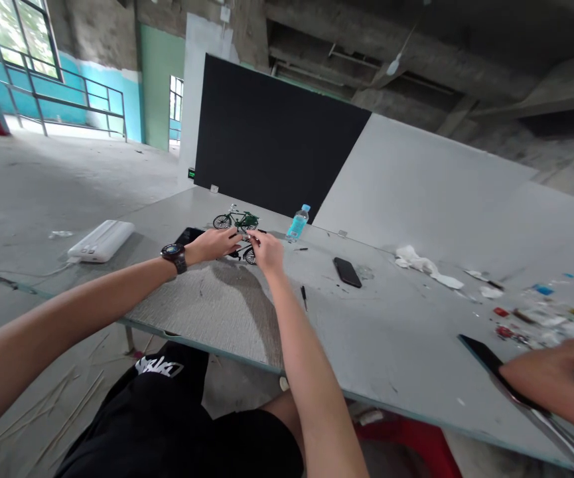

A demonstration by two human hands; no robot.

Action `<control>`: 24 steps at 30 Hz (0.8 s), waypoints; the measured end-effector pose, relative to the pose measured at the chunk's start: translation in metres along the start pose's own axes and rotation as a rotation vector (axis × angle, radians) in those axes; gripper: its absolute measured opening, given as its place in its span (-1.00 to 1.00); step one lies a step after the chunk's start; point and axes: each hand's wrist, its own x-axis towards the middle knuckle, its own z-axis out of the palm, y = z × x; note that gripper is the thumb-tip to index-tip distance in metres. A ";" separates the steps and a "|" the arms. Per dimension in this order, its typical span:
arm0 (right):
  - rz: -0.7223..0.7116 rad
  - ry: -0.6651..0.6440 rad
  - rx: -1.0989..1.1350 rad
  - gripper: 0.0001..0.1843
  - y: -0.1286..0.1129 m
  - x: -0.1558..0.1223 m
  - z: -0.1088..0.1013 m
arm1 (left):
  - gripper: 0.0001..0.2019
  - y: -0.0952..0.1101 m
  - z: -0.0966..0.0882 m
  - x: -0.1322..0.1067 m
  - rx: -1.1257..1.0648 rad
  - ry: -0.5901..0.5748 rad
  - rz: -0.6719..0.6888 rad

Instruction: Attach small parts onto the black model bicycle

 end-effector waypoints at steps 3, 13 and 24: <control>0.001 0.011 0.024 -0.67 0.001 0.000 -0.002 | -0.71 0.000 0.000 0.001 0.009 -0.007 0.001; 0.005 0.061 0.127 -0.70 0.003 0.000 -0.004 | -0.69 0.001 -0.003 0.000 -0.016 -0.032 -0.013; 0.004 0.045 0.151 -0.68 0.003 -0.002 -0.003 | -0.70 0.001 -0.003 0.000 -0.053 -0.038 -0.028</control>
